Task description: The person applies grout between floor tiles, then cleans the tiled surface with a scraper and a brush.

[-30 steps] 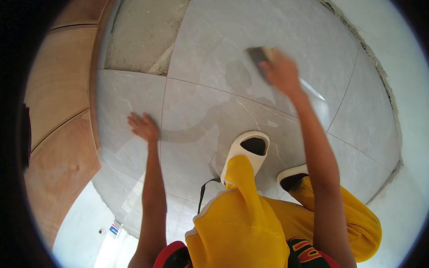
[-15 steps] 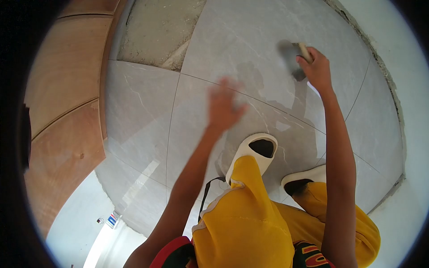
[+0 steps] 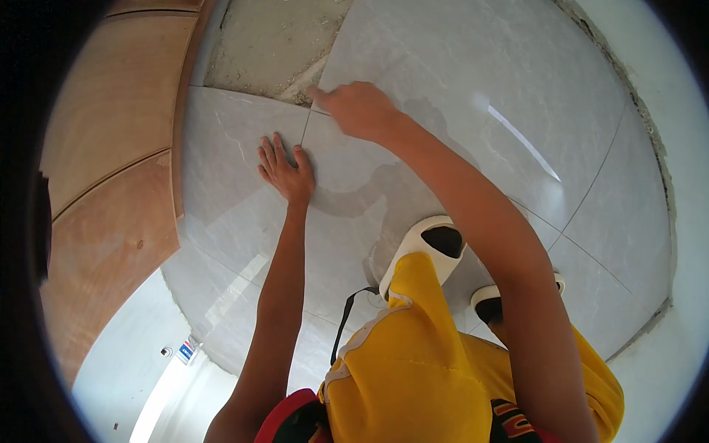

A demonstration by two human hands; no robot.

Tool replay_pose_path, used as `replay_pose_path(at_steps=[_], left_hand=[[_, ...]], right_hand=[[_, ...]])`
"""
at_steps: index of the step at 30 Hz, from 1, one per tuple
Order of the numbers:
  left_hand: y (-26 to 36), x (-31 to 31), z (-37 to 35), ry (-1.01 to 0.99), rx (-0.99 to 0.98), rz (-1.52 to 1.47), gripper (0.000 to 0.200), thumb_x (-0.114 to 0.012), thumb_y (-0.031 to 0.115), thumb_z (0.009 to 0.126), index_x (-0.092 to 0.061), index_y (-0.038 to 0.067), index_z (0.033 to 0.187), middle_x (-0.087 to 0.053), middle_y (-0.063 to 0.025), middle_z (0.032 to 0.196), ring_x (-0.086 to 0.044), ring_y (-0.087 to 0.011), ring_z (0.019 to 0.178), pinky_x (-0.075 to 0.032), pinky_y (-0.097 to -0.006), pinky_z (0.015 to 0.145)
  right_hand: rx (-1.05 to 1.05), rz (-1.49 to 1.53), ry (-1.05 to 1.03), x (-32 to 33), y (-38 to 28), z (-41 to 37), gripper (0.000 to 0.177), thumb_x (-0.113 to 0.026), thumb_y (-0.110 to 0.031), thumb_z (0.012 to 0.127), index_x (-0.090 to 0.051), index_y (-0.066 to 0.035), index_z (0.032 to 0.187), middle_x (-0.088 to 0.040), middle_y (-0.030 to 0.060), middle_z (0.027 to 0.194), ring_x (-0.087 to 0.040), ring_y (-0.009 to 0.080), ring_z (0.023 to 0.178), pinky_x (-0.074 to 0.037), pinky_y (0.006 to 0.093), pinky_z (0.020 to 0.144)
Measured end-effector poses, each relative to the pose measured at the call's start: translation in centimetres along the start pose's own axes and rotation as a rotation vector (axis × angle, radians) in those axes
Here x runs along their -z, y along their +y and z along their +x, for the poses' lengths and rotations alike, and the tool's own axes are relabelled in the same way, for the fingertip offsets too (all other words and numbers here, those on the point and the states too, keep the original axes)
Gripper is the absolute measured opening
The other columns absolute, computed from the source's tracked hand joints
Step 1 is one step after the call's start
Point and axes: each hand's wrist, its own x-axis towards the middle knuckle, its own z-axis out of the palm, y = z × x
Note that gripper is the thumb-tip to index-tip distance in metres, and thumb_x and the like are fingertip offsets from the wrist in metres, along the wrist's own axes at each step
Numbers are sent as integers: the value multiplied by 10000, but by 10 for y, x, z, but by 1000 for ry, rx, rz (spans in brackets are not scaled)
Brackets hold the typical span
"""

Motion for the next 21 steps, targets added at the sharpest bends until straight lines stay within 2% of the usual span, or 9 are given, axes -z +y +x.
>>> replay_pose_path(at_steps=[3, 7, 11, 13, 14, 15, 18, 20, 21], left_hand=[[-8, -8, 1, 56, -50, 22, 548, -473, 375, 907, -447, 118, 1391, -337, -162, 1481, -253, -347, 1389, -126, -567, 1100], [-7, -7, -3, 74, -74, 0, 516, -457, 368, 926, -464, 121, 1378, -359, -147, 1473, -290, -341, 1372, -156, -562, 1090], [4, 3, -4, 68, -79, -10, 530, -428, 401, 944, -452, 105, 1383, -348, -153, 1477, -283, -345, 1374, -169, -563, 1084], [2, 4, -5, 51, -74, -33, 540, -418, 410, 948, -441, 101, 1390, -333, -159, 1484, -273, -352, 1377, -168, -566, 1082], [4, 4, -6, 43, -74, -41, 545, -413, 415, 950, -435, 99, 1393, -326, -161, 1487, -268, -356, 1378, -167, -568, 1081], [7, 3, -7, 26, -50, -51, 551, -424, 413, 950, -419, 100, 1403, -300, -169, 1498, -252, -364, 1383, -161, -568, 1083], [53, -2, -17, -27, -136, 27, 533, -457, 398, 942, -447, 95, 1381, -313, -173, 1488, -256, -375, 1376, -170, -577, 1075], [115, 16, -37, -101, -474, -70, 484, -522, 339, 927, -494, 77, 1332, -398, -172, 1429, -320, -358, 1343, -218, -546, 1073], [151, 26, -47, -341, -488, -327, 464, -548, 305, 916, -509, 62, 1309, -439, -168, 1392, -360, -347, 1316, -250, -508, 1071]], right_hand=[[171, -132, -110, 0, -11, 14, 421, -612, -57, 762, -532, -56, 1176, -659, 132, 768, -652, 321, 728, -520, 420, 598], [231, -172, -228, 37, 23, -74, 529, -546, -8, 780, -480, -84, 1299, -623, 147, 733, -630, 322, 677, -510, 422, 598], [-40, -158, -553, 80, 70, -255, 549, -477, -61, 885, -352, -143, 1413, -602, 117, 741, -618, 279, 671, -507, 398, 601], [-133, -279, -667, 96, 88, -359, 529, -471, -81, 906, -365, -167, 1417, -615, 90, 726, -623, 214, 633, -505, 332, 553], [-155, -242, -545, 113, 100, -411, 531, -501, -83, 885, -392, -146, 1402, -646, 91, 766, -630, 188, 648, -504, 307, 547], [-164, -341, -615, 121, 110, -456, 543, -535, -95, 857, -410, -109, 1385, -667, 93, 805, -635, 199, 639, -510, 319, 547], [-371, -436, -548, 155, 104, -504, 485, -564, -78, 858, -455, -61, 1330, -662, 104, 759, -625, 223, 578, -513, 329, 526], [-674, -346, -267, 154, 92, -499, 371, -573, -85, 880, -495, -43, 1240, -644, 137, 725, -625, 281, 581, -517, 369, 534], [-731, -284, -91, 154, 85, -485, 316, -580, -100, 883, -501, -40, 1182, -633, 158, 719, -623, 318, 593, -510, 396, 541]])
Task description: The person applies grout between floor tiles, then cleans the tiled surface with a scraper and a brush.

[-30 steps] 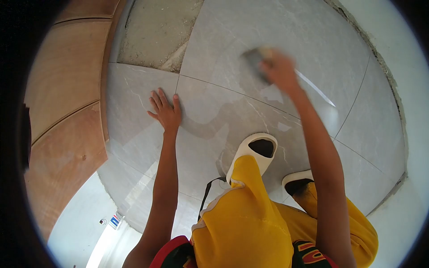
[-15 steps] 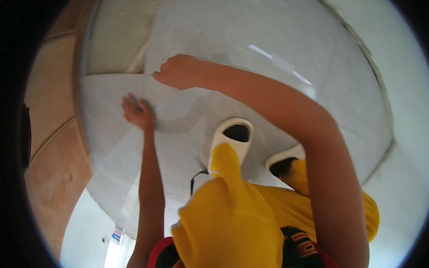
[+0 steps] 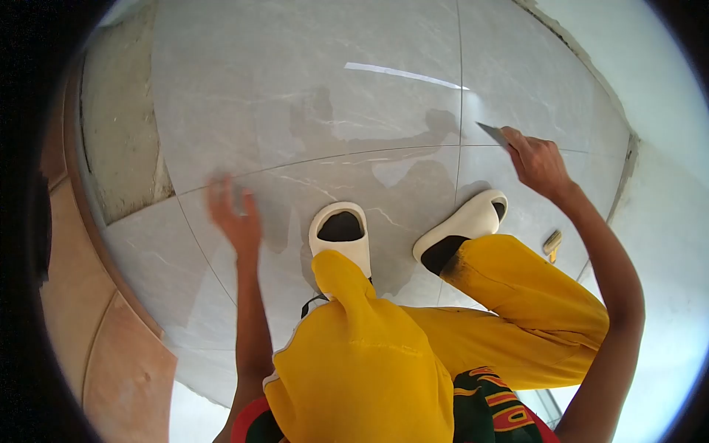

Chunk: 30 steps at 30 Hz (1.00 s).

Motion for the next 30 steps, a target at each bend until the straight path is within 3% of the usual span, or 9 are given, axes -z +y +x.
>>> replay_pose_path(at_steps=[3, 4, 5, 8, 12, 15, 18, 27, 30], left_hand=[[107, 0, 12, -646, 37, -754, 442, -597, 238, 894, -523, 13, 1267, -520, -182, 1309, -461, -327, 1246, -340, -384, 1049], [138, -4, 8, -674, 9, -891, 429, -592, 256, 901, -538, 6, 1245, -543, -184, 1270, -483, -311, 1223, -354, -374, 1036], [164, -7, 2, -705, -25, -1038, 420, -587, 275, 908, -553, 0, 1224, -566, -187, 1231, -506, -295, 1199, -368, -364, 1024], [217, -7, -10, -706, 262, -1379, 391, -571, 312, 923, -588, -15, 1138, -625, -152, 1071, -588, -248, 1017, -444, -336, 904], [150, -18, 26, -785, 314, -1012, 333, -556, 324, 933, -601, -5, 959, -634, -47, 822, -578, -131, 732, -460, -304, 643], [57, -18, 84, -480, -10, -396, 252, -634, 207, 868, -604, -30, 948, -626, -105, 766, -587, -190, 663, -474, -348, 622], [23, -20, 141, -355, 50, -324, 305, -672, 227, 829, -604, -38, 964, -639, -143, 824, -609, -242, 734, -483, -350, 683], [242, -141, 244, -346, -453, -268, 367, -683, 305, 766, -632, 15, 985, -667, -195, 924, -646, -354, 861, -501, -402, 741], [304, -169, 245, -284, -465, -279, 362, -672, 318, 764, -631, 22, 969, -669, -202, 917, -646, -366, 868, -505, -411, 732]], right_hand=[[-323, 336, 144, 0, -66, 14, 206, -588, -152, 882, -501, -52, 1040, -601, 233, 726, -601, 425, 647, -475, 473, 544], [-339, 451, 189, -4, -89, 22, 215, -590, -161, 881, -501, -58, 1047, -602, 231, 723, -593, 437, 645, -475, 483, 547], [-365, 554, 44, -9, -105, 25, 313, -646, -137, 859, -535, -6, 1121, -641, 169, 889, -637, 300, 667, -513, 357, 608], [-43, 778, -48, -1, -141, 27, 446, -675, -151, 819, -528, -44, 1226, -546, 157, 1193, -626, 297, 886, -526, 357, 757], [74, 636, -274, 25, -102, 0, 491, -680, -181, 802, -526, -50, 1250, -431, 141, 1355, -571, 321, 1077, -491, 389, 888], [-182, 290, -143, 17, -12, -64, 419, -686, -71, 783, -552, -21, 1178, -546, 170, 1223, -589, 330, 1044, -490, 381, 911], [-583, 170, -257, 21, 61, -154, 349, -659, -96, 794, -583, 4, 1120, -594, 180, 1112, -586, 350, 993, -477, 408, 861], [-1015, 344, -17, -150, 108, -375, 332, -674, -220, 797, -614, 35, 1000, -655, 201, 885, -647, 333, 757, -502, 400, 714], [-1410, 615, -158, -219, 98, -406, 490, -660, -380, 827, -571, 30, 1079, -645, 171, 887, -642, 285, 818, -522, 386, 662]])
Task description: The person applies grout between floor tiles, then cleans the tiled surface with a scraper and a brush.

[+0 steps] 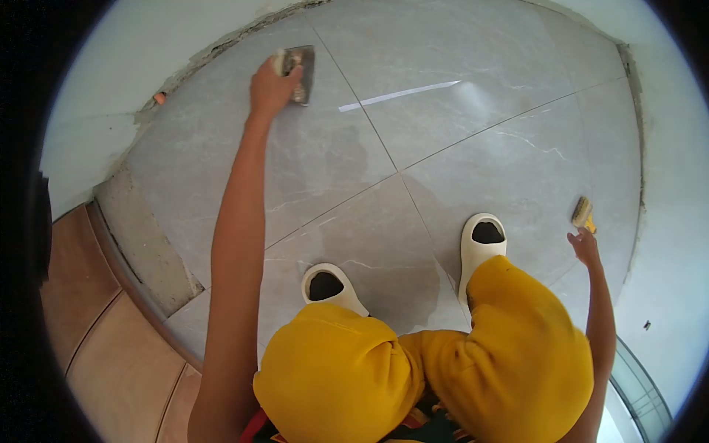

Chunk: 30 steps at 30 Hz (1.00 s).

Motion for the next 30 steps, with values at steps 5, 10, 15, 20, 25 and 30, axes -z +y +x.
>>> replay_pose_path(at_steps=[5, 10, 15, 20, 25, 30], left_hand=[[25, -23, -10, -283, -199, 40, 377, -678, 322, 761, -628, 19, 979, -674, -195, 884, -654, -365, 819, -513, -411, 717], [39, -24, 4, -345, -193, 57, 404, -672, 324, 769, -617, 29, 1040, -664, -200, 874, -641, -374, 802, -509, -404, 735], [47, -31, 29, -210, -212, 150, 420, -674, 335, 761, -611, 25, 1037, -656, -214, 912, -634, -368, 845, -500, -414, 751], [44, -35, 88, -235, -88, 161, 429, -693, 354, 738, -616, 27, 1005, -656, -215, 934, -638, -355, 875, -497, -416, 755], [73, -82, 87, -186, -254, 198, 393, -690, 341, 742, -627, 35, 979, -666, -192, 905, -644, -350, 861, -495, -421, 749], [110, -86, 71, -293, -291, 192, 389, -660, 352, 772, -617, 50, 1014, -667, -187, 905, -640, -358, 863, -492, -426, 772]], right_hand=[[-588, 654, 1, -61, 53, 42, 857, -563, -684, 781, -380, -67, 1347, -459, 130, 1229, -543, 288, 985, -527, 445, 704], [-703, 1084, 181, -93, 89, 67, 944, -628, -728, 695, -414, -49, 1315, -449, 129, 1212, -498, 249, 948, -490, 415, 740], [-760, 1141, 411, -88, 101, 105, 786, -689, -703, 659, -580, -14, 1021, -464, 46, 734, -444, 162, 554, -366, 308, 449], [-573, 1247, 441, -82, 121, 138, 612, -727, -677, 647, -572, -97, 770, -356, -40, 554, -317, 101, 393, -243, 264, 359], [-563, 1246, 356, -53, 103, 145, 519, -766, -584, 680, -615, -116, 847, -426, -55, 579, -364, 70, 412, -237, 227, 355], [-217, 1630, 119, -11, 39, 118, 373, -705, -401, 824, -631, -90, 1014, -628, -12, 863, -555, 72, 612, -362, 191, 442]])
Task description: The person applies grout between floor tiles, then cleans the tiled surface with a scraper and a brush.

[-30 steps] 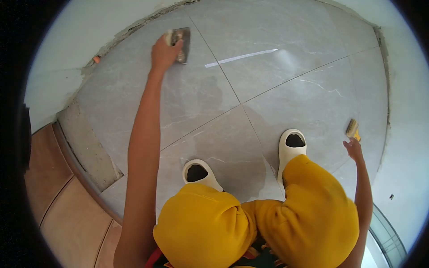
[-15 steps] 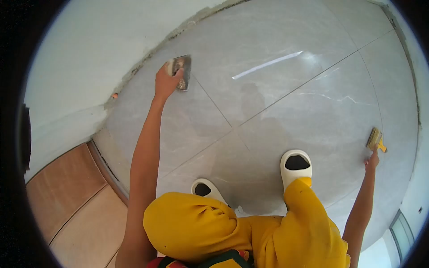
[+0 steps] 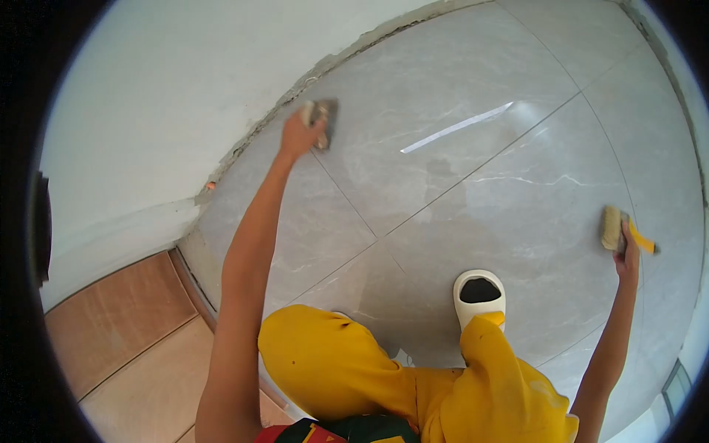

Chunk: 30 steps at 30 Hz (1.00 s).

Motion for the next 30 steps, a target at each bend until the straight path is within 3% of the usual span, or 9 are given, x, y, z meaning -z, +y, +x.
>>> replay_pose_path(at_steps=[3, 7, 11, 13, 16, 17, 21, 25, 30], left_hand=[[32, 4, -32, -180, 15, 83, 377, -644, 348, 807, -603, 29, 1005, -661, -185, 886, -638, -343, 845, -488, -416, 767], [28, 51, -68, -129, 23, 59, 368, -625, 358, 835, -613, 40, 1019, -657, -182, 867, -634, -321, 781, -498, -391, 725], [15, 175, -168, 39, 205, 148, 323, -623, 278, 868, -599, -21, 987, -638, -146, 806, -600, -212, 713, -480, -343, 676], [14, 229, -235, 27, 338, 199, 285, -607, 220, 882, -602, -33, 1012, -642, -140, 819, -601, -196, 740, -481, -342, 700], [31, 270, -334, 106, 506, 248, 241, -594, 147, 889, -601, -32, 1051, -659, -113, 858, -611, -170, 761, -486, -318, 697], [43, 272, -359, 122, 604, 234, 255, -568, 142, 900, -567, -36, 1083, -630, -93, 855, -584, -172, 787, -474, -311, 718], [58, 251, -445, 66, 774, 109, 159, -548, 132, 900, -550, -15, 961, -561, -46, 733, -521, -118, 650, -443, -283, 589], [112, 253, -489, -14, 738, 415, 234, -579, 164, 870, -554, -50, 962, -622, -177, 801, -615, -298, 731, -471, -384, 666], [114, 252, -672, 390, 1092, 332, 408, -560, 204, 883, -489, -104, 1141, -594, -264, 1018, -579, -365, 929, -448, -411, 828]], right_hand=[[122, -10, -215, -76, -18, -41, 404, -673, -366, 857, -623, -57, 1111, -646, 2, 910, -603, 112, 692, -461, 226, 591], [796, -968, -322, -156, -68, -56, 375, -613, -306, 909, -637, 7, 1113, -657, 92, 826, -614, 195, 732, -476, 326, 683], [1241, -845, -31, -210, -134, 42, 478, -625, -455, 866, -665, -18, 1057, -656, 189, 789, -644, 280, 740, -482, 369, 662], [983, -1187, 332, -251, -159, 89, 529, -592, -522, 855, -661, -30, 1038, -669, 211, 854, -665, 314, 773, -501, 404, 657], [1108, -1124, 572, -359, -119, 83, 450, -534, -467, 885, -658, -34, 900, -670, 153, 772, -667, 301, 725, -513, 417, 614], [848, -1022, 311, -413, -102, 40, 410, -509, -439, 896, -642, -52, 924, -662, 149, 846, -661, 271, 764, -508, 427, 625], [1167, -885, -404, -618, 49, -196, 373, -511, -392, 896, -617, -55, 1014, -649, 166, 938, -645, 270, 821, -500, 445, 699], [1140, -907, -1190, -668, 118, -398, 331, -516, -358, 897, -631, -66, 1000, -651, 166, 903, -642, 282, 792, -501, 435, 696], [1208, -914, -962, -590, 29, -263, 281, -523, -316, 898, -648, -80, 983, -654, 165, 858, -639, 297, 755, -502, 423, 691]])
